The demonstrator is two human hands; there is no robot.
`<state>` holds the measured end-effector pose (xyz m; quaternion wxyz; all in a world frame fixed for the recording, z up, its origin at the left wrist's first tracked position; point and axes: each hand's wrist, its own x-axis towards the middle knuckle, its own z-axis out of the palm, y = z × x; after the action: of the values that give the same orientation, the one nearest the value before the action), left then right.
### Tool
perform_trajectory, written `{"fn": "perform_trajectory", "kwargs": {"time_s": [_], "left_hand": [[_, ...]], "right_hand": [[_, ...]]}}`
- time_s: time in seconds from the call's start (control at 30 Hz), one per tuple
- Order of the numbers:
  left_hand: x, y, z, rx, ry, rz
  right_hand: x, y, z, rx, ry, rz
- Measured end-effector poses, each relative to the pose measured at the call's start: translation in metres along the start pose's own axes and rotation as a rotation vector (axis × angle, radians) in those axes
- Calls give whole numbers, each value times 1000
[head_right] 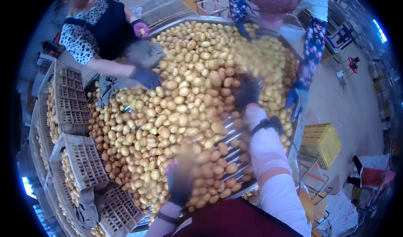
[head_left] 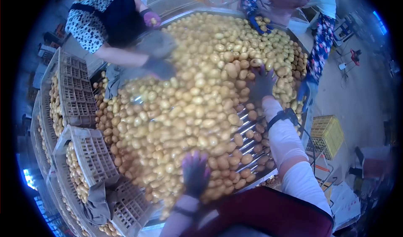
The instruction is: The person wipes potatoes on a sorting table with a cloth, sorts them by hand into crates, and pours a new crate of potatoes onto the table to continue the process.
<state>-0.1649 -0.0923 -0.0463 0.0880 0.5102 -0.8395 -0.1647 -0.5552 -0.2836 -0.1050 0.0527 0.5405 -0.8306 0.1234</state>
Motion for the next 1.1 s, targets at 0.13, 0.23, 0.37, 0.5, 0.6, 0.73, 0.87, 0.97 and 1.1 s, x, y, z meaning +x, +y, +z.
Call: {"fn": "perform_trajectory", "kwargs": {"time_s": [0.13, 0.23, 0.37, 0.5, 0.6, 0.73, 0.87, 0.97, 1.1], "left_hand": [[1, -2, -4, -17, -52, 0], [3, -6, -4, -86, -63, 8], [-5, -16, 11, -117, -7, 56], [-8, -15, 11, -87, -10, 49], [-10, -20, 19, -205, -15, 27], [-11, -35, 36, -98, 46, 84], [-8, -10, -2, -925, 118, -103], [2, 12, -18, -1845, -37, -341], [23, 51, -61, -2144, -263, -630]], "right_hand": [[-14, -58, -7, 24, 406, -29], [-84, -143, -40, 348, -60, -482], [-146, -194, -27, 552, -120, -606], [-148, -199, -21, 428, -264, -617], [-149, -190, -8, 230, -479, -611], [-184, -150, -19, 318, -431, -516], [-209, -83, -19, 546, -401, -430], [-224, -82, -52, 727, -328, -399], [-235, -127, -131, 1002, -183, -556]]}}
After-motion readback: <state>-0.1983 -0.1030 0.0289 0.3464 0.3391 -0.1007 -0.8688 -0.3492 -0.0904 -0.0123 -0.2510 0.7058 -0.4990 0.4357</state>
